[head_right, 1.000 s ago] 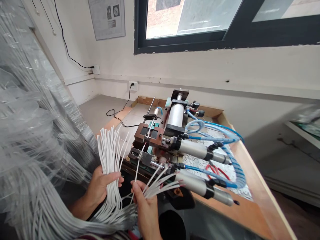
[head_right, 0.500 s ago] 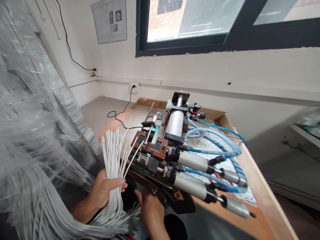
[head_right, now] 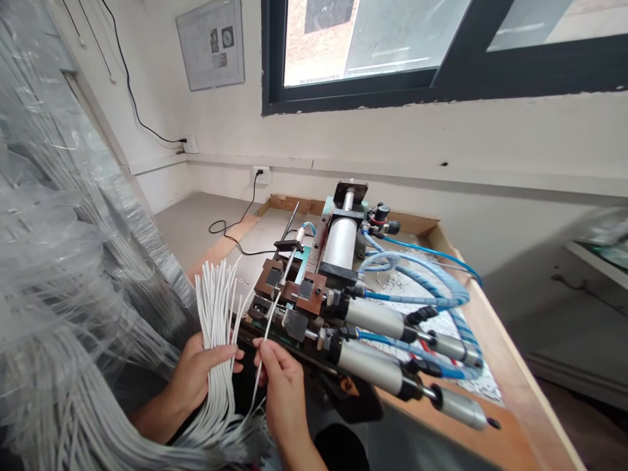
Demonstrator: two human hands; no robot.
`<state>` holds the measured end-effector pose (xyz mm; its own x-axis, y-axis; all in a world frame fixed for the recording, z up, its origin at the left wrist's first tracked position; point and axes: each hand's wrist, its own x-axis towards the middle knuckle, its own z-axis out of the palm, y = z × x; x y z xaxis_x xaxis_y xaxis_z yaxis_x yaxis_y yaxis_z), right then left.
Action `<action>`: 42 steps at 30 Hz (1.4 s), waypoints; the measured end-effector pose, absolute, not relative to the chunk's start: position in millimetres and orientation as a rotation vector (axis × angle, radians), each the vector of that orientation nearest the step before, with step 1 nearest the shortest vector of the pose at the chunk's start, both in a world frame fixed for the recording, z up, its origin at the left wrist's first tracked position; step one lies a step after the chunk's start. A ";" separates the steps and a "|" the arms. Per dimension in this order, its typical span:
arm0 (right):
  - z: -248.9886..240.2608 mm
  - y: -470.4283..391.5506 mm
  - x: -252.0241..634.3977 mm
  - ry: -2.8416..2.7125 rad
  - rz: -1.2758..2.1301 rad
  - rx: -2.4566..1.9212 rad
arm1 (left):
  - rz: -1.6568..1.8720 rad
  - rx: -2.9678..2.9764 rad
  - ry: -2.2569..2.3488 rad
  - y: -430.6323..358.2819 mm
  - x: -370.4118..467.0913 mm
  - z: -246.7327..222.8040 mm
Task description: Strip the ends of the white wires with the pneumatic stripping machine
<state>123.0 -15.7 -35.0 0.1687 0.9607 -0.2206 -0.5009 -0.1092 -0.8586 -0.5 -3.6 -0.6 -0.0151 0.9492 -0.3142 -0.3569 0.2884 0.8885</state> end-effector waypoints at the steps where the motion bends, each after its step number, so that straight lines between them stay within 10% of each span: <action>1: -33.4 -16.0 123.1 -0.555 1.389 -1.033 | 1.172 0.678 1.126 -3.5 0.2 -0.2; 42: -29.7 -23.6 114.6 -0.573 1.292 -1.122 | 1.181 0.694 1.105 -4.1 2.8 2.5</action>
<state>114.6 -23.6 -29.7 0.2443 0.9397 -0.2392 -0.4531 -0.1075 -0.8850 2.8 -4.1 2.5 -0.0036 0.9533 -0.3021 -0.3645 0.2801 0.8881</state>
